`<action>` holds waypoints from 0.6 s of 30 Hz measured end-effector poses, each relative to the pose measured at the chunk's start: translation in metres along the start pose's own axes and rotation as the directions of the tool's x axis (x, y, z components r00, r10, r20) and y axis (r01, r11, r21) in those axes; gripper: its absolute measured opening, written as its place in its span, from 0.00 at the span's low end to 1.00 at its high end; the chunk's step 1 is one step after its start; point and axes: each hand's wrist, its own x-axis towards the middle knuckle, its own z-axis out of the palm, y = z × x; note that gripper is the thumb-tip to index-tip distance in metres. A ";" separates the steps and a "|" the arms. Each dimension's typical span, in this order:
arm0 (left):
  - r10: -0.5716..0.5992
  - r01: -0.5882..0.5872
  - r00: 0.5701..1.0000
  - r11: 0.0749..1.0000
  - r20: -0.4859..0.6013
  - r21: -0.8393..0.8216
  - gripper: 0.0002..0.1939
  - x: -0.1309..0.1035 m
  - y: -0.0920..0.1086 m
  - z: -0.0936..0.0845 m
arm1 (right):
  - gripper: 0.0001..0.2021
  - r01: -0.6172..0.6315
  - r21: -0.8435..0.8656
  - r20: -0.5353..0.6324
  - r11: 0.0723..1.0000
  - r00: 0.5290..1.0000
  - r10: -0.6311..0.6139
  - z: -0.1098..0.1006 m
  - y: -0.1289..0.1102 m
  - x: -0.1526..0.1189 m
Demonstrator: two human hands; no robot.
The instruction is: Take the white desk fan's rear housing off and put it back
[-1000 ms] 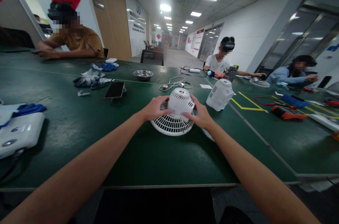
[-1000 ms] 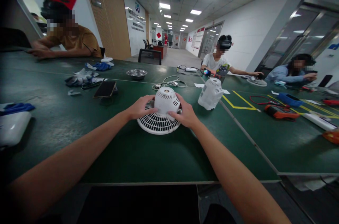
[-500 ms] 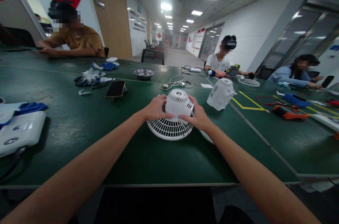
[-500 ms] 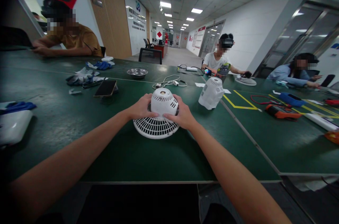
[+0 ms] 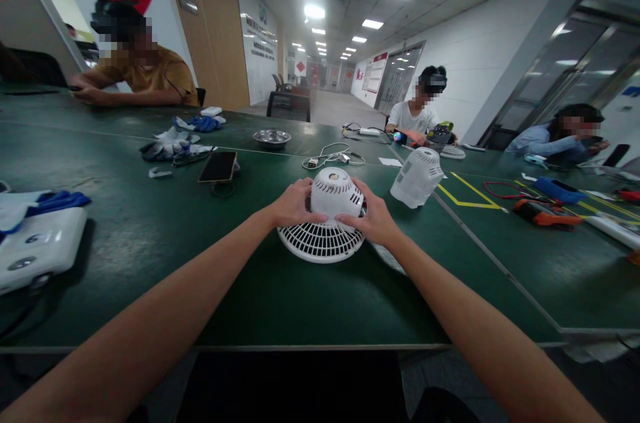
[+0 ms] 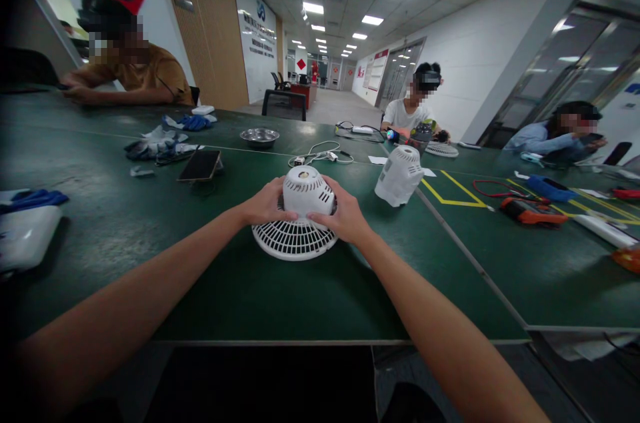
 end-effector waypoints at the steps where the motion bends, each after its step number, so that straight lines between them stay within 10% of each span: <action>1: 0.006 -0.006 1.000 1.000 0.001 0.008 0.39 0.000 0.000 0.000 | 0.44 0.013 -0.018 0.001 1.000 1.000 -0.013 0.000 0.000 0.000; 12: 0.044 -0.042 0.997 0.999 -0.058 0.034 0.36 0.001 -0.006 0.001 | 0.47 0.048 -0.192 0.018 0.980 0.999 -0.045 -0.005 0.000 -0.004; 18: 0.049 -0.061 0.996 0.984 -0.073 -0.166 0.40 -0.003 -0.004 -0.001 | 0.49 -0.072 0.012 0.126 0.997 0.990 0.070 -0.006 -0.009 -0.009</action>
